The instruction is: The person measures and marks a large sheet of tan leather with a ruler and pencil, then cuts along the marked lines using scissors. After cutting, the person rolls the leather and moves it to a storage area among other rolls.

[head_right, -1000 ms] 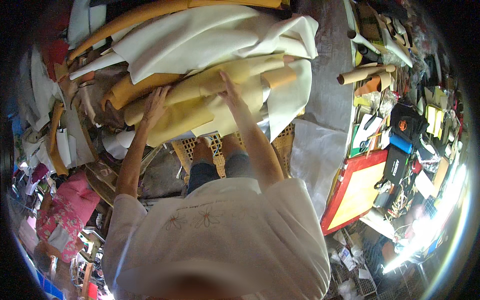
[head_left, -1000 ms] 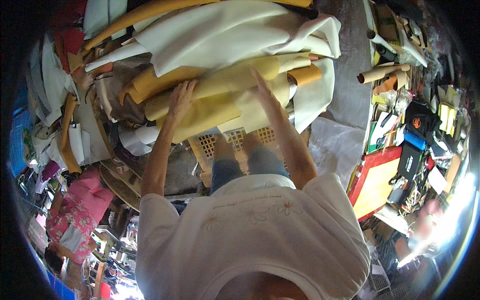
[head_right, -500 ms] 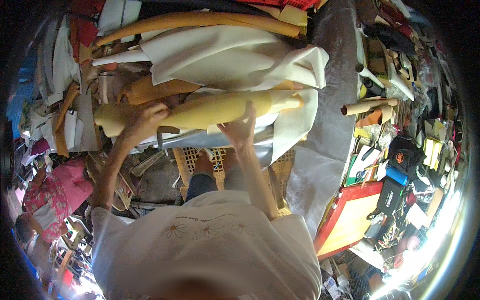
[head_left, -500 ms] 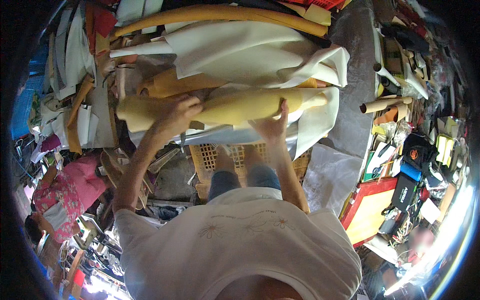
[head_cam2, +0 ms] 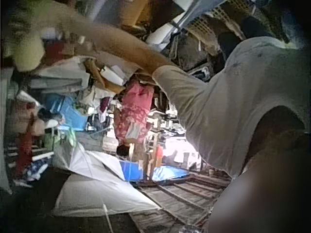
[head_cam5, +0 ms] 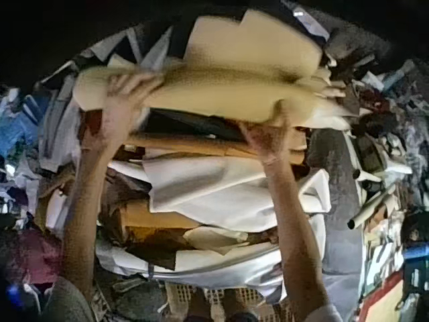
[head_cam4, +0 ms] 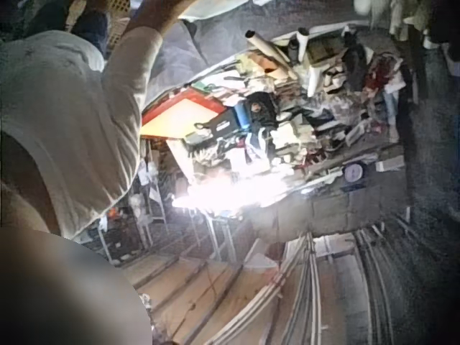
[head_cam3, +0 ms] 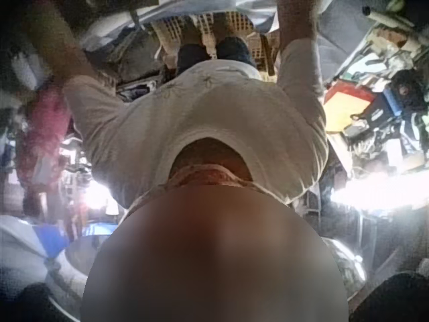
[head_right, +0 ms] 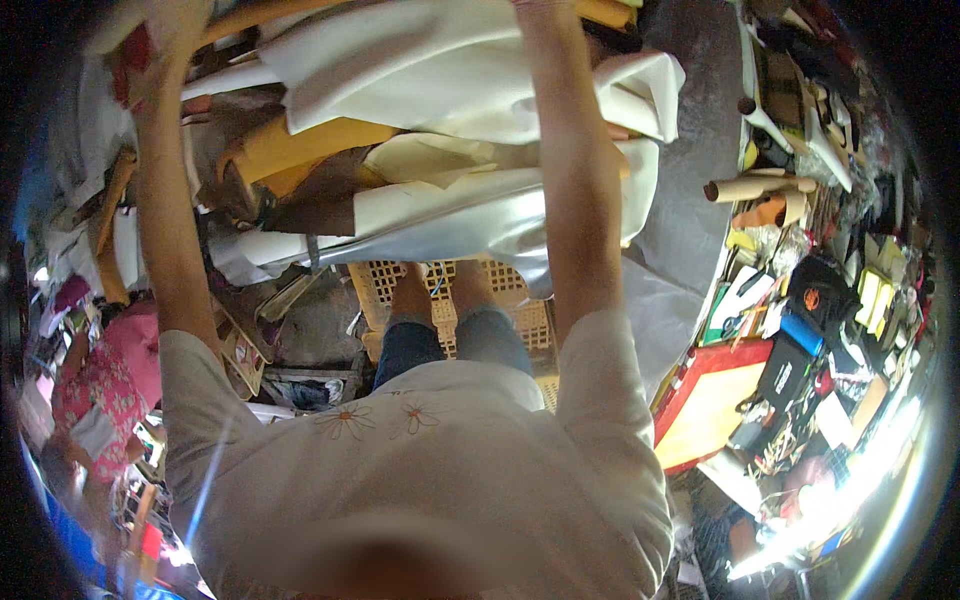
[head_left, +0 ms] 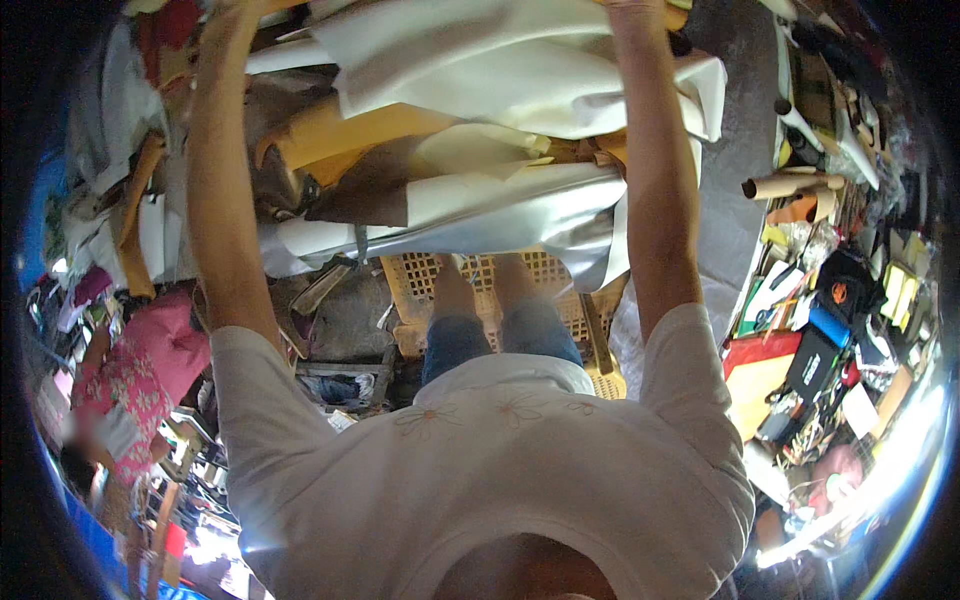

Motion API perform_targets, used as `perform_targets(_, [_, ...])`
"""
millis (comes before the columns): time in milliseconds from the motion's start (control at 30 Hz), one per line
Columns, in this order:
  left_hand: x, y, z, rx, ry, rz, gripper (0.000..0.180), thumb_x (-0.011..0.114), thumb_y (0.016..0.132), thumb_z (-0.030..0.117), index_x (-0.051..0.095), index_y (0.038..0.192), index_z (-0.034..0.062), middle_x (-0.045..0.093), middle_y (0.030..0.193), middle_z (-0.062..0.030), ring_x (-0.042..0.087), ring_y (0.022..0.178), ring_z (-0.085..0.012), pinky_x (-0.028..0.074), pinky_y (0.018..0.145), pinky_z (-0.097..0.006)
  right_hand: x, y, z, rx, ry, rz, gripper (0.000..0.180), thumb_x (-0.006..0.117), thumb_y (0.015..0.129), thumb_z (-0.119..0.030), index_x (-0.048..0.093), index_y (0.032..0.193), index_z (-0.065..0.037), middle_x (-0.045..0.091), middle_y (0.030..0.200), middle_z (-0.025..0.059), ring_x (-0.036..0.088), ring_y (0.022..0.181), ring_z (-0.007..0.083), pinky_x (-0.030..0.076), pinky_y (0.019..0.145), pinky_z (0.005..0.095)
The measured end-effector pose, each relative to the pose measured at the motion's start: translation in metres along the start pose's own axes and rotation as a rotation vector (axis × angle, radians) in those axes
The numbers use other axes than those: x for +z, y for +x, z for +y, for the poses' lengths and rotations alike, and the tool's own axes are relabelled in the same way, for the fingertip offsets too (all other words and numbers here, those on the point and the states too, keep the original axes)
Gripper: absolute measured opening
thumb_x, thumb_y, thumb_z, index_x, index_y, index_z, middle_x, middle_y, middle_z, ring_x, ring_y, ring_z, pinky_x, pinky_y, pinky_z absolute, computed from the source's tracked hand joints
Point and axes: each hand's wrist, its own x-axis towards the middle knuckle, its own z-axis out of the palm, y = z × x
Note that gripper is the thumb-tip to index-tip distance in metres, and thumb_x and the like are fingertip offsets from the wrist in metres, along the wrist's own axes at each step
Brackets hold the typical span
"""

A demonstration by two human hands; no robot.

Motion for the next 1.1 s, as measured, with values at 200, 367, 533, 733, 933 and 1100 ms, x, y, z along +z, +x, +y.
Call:
perform_targets(200, [0.184,-0.107,0.075,-0.28,-0.158,-0.494,0.07,0.057,0.077,-0.003,0.039,0.143,0.0125,0.038,0.143,-0.015,0.04,0.128,-0.0379,0.035,0.104,-0.05,-0.147,-0.042,0.041,0.22,-0.132,-0.071,0.058,0.056,0.096,-0.026,0.032,0.142,0.0,0.035,0.146,0.021,0.044,0.128,0.0337,0.037,0.11,0.0484])
perform_targets(367, [0.14,-0.095,0.045,-0.195,-0.483,-0.421,0.074,0.074,0.074,0.012,0.04,0.14,0.0098,0.04,0.144,-0.0134,0.041,0.13,-0.0335,0.04,0.102,-0.046,-0.133,-0.157,-0.005,0.283,-0.306,0.23,0.048,0.058,0.094,-0.029,0.042,0.134,-0.007,0.046,0.137,0.0125,0.05,0.12,0.0294,0.043,0.103,0.0429])
perform_targets(533, [-0.033,-0.198,0.163,-1.169,-0.961,0.024,0.052,0.075,0.082,0.022,0.054,0.123,-0.0015,0.054,0.126,-0.0152,0.054,0.113,-0.0252,0.043,0.097,-0.036,-0.13,-0.341,-0.006,0.316,-0.269,0.611,0.032,0.051,0.098,-0.028,0.055,0.116,-0.002,0.064,0.108,0.0134,0.061,0.103,0.0236,0.051,0.093,0.0379])
perform_targets(733, [-0.145,-0.371,0.28,-2.82,-0.948,0.007,0.065,0.08,0.076,0.035,0.045,0.123,0.0075,0.052,0.11,-0.0079,0.053,0.096,-0.0211,0.046,0.089,-0.042,-0.147,-0.431,0.059,0.329,-0.504,0.9,0.049,0.059,0.094,-0.031,0.046,0.132,-0.005,0.057,0.105,0.0129,0.057,0.102,0.0284,0.048,0.095,0.0419])
perform_targets(933, [-0.067,-0.411,0.27,-2.858,-1.237,-0.027,0.048,0.075,0.079,0.042,0.061,0.108,0.0065,0.062,0.098,-0.0085,0.057,0.083,-0.0244,0.049,0.082,-0.039,-0.154,-0.352,0.088,0.41,-0.629,1.263,0.082,0.078,0.073,-0.05,0.044,0.134,-0.007,0.043,0.097,0.0129,0.05,0.074,0.0184,0.052,0.077,0.0398])
perform_targets(1100, [-0.064,-0.383,0.254,-2.74,-1.335,0.218,0.033,0.067,0.087,0.027,0.061,0.112,0.0053,0.063,0.109,-0.0075,0.06,0.072,-0.0145,0.048,0.058,-0.03,-0.148,-0.323,0.091,0.433,-0.478,1.432,0.093,0.084,0.062,-0.054,0.043,0.129,-0.006,0.046,0.103,0.0153,0.052,0.077,0.0209,0.053,0.078,0.0487])
